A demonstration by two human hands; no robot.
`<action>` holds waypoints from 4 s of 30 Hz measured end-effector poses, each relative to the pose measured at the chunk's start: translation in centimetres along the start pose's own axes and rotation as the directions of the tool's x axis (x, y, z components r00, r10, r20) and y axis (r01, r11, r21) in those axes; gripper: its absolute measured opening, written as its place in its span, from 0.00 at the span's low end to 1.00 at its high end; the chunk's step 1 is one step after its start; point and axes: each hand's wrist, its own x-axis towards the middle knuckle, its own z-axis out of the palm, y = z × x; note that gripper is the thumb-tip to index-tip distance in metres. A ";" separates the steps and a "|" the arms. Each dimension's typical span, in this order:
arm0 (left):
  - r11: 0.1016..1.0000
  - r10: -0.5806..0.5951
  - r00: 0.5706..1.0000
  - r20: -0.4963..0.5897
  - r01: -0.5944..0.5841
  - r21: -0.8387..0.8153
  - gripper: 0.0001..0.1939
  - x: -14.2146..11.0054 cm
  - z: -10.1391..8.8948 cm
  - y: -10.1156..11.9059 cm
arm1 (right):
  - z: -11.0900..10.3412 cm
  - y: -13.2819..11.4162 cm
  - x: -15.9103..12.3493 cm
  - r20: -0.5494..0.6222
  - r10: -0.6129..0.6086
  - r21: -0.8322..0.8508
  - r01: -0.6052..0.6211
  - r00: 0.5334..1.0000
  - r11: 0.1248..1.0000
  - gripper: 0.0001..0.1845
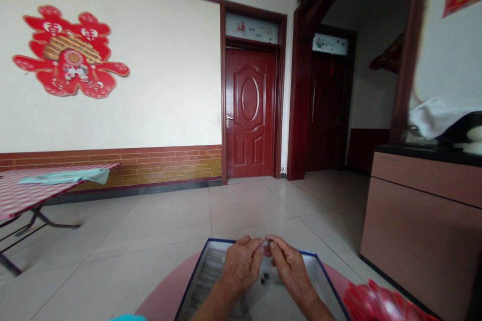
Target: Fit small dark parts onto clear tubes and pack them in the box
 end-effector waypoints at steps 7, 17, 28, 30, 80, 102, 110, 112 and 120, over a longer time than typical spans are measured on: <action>0.998 0.016 1.000 -0.013 -0.015 0.066 0.13 0.0 -0.1 0.0 | -0.4 -0.5 0.0 0.005 -0.217 -0.257 0.211 0.976 0.943 0.12; 0.989 0.119 0.993 -0.024 -0.117 0.095 0.10 0.1 -0.2 0.6 | -0.2 0.0 -0.2 0.012 -0.231 -0.380 0.218 0.973 0.899 0.16; 0.985 0.080 0.995 -0.058 -0.070 0.157 0.12 0.3 -0.1 0.6 | 0.3 0.2 -0.3 0.023 -0.290 -0.377 0.277 0.957 0.884 0.13; 0.985 0.068 0.996 -0.056 -0.058 0.161 0.11 0.2 -0.2 0.4 | 0.3 0.1 -0.3 0.034 -0.270 -0.376 0.262 0.962 0.889 0.11; 0.984 0.017 1.000 0.007 -0.018 0.177 0.11 -0.3 0.4 -0.2 | 0.2 0.8 -0.5 0.060 -0.235 -0.419 0.239 0.970 0.876 0.11; 0.994 0.078 0.991 0.106 -0.085 0.063 0.13 -0.2 0.5 -0.5 | -1.4 -2.3 0.7 0.102 0.060 -0.466 -0.006 0.993 0.885 0.09; 0.982 0.086 0.983 0.162 -0.112 0.155 0.12 -0.2 0.1 -0.1 | -1.9 -2.4 -0.8 0.067 0.089 -0.543 -0.039 0.994 0.839 0.11; 0.982 0.076 0.985 0.157 -0.101 0.157 0.12 -0.2 0.0 -0.1 | -3.5 -2.7 -1.1 0.061 0.103 -0.569 -0.050 0.993 0.821 0.11; 0.988 0.141 0.981 0.135 -0.148 0.048 0.13 0.2 0.7 -0.3 | -15.9 -3.4 -4.6 0.110 0.266 -0.772 -0.086 0.958 0.630 0.11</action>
